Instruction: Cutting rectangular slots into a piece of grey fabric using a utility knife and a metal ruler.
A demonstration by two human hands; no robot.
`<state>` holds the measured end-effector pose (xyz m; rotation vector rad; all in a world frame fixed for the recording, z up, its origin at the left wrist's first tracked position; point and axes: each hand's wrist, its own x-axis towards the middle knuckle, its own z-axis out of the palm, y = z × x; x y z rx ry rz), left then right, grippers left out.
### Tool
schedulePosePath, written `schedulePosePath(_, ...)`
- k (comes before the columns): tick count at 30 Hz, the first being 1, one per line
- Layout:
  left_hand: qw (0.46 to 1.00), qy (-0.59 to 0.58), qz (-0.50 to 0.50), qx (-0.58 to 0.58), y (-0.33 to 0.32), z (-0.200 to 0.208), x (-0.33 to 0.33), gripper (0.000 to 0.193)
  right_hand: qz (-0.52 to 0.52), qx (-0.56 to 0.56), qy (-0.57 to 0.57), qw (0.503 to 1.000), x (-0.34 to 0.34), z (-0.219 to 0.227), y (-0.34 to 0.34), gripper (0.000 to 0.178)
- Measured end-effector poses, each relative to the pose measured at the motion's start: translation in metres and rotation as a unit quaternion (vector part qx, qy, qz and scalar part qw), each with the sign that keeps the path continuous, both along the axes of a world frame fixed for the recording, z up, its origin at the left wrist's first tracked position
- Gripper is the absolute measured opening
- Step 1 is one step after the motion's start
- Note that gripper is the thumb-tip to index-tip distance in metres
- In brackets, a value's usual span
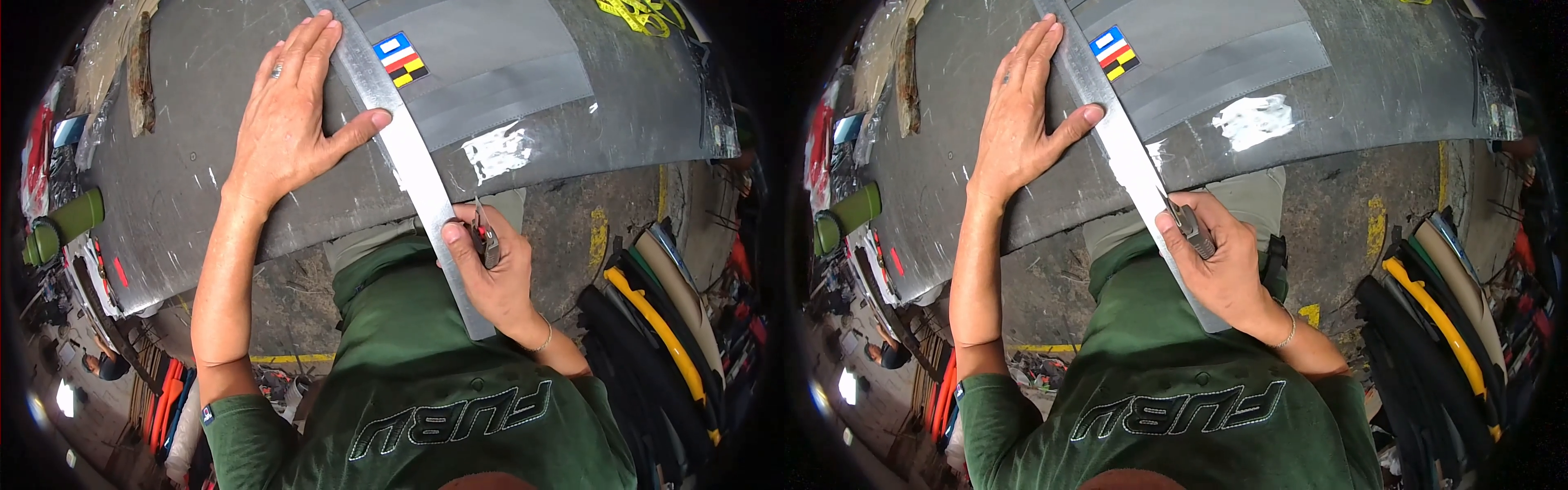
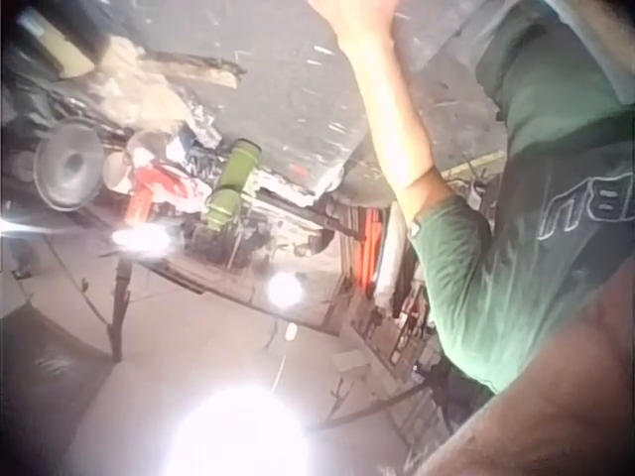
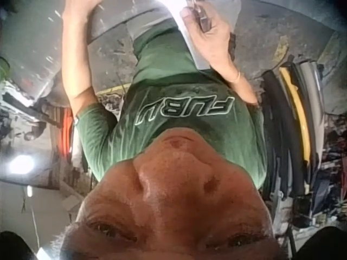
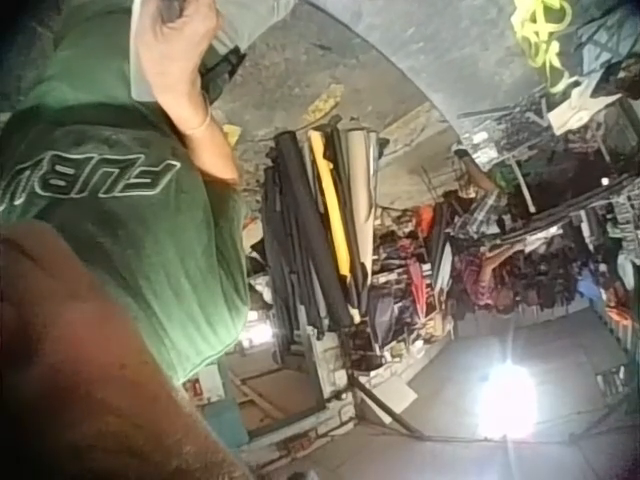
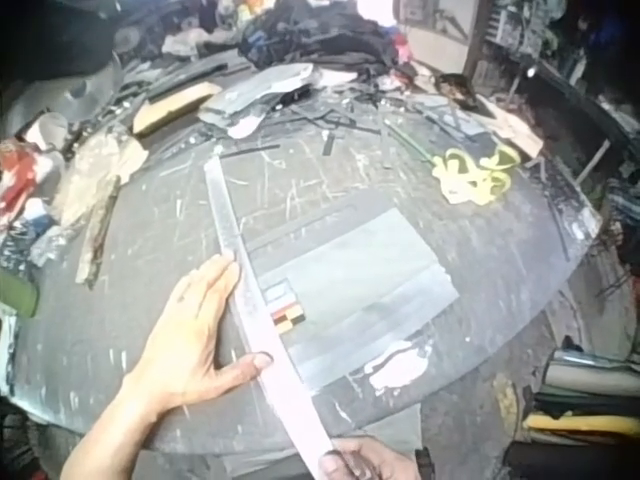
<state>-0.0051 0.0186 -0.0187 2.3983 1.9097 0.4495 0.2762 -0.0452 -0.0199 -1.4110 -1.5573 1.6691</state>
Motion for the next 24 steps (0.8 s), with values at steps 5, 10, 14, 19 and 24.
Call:
schedulePosePath(5,1.000,-0.010,-0.003,0.001,-0.0002,0.0024,0.0056,0.112,-0.009,0.007,0.007,1.000,0.0004,-0.0062,0.0001,0.025)
schedulePosePath(10,1.000,0.000,-0.001,0.001,0.0002,0.0023,0.0054,0.115,-0.011,0.013,0.005,1.000,0.0023,-0.0097,0.0009,0.024)
schedulePosePath(14,1.000,-0.002,-0.002,0.004,0.0003,0.0005,0.0053,0.116,-0.050,-0.013,0.027,0.998,-0.0019,-0.0075,0.0008,0.021)
schedulePosePath(19,1.000,-0.009,-0.001,0.003,0.0022,0.0019,0.0049,0.115,-0.042,-0.012,0.031,0.999,-0.0018,-0.0075,0.0032,0.024)
schedulePosePath(24,1.000,-0.006,0.006,0.005,0.0006,0.0050,0.0035,0.115,-0.054,0.046,0.042,0.997,-0.0058,-0.0068,0.0052,0.021)
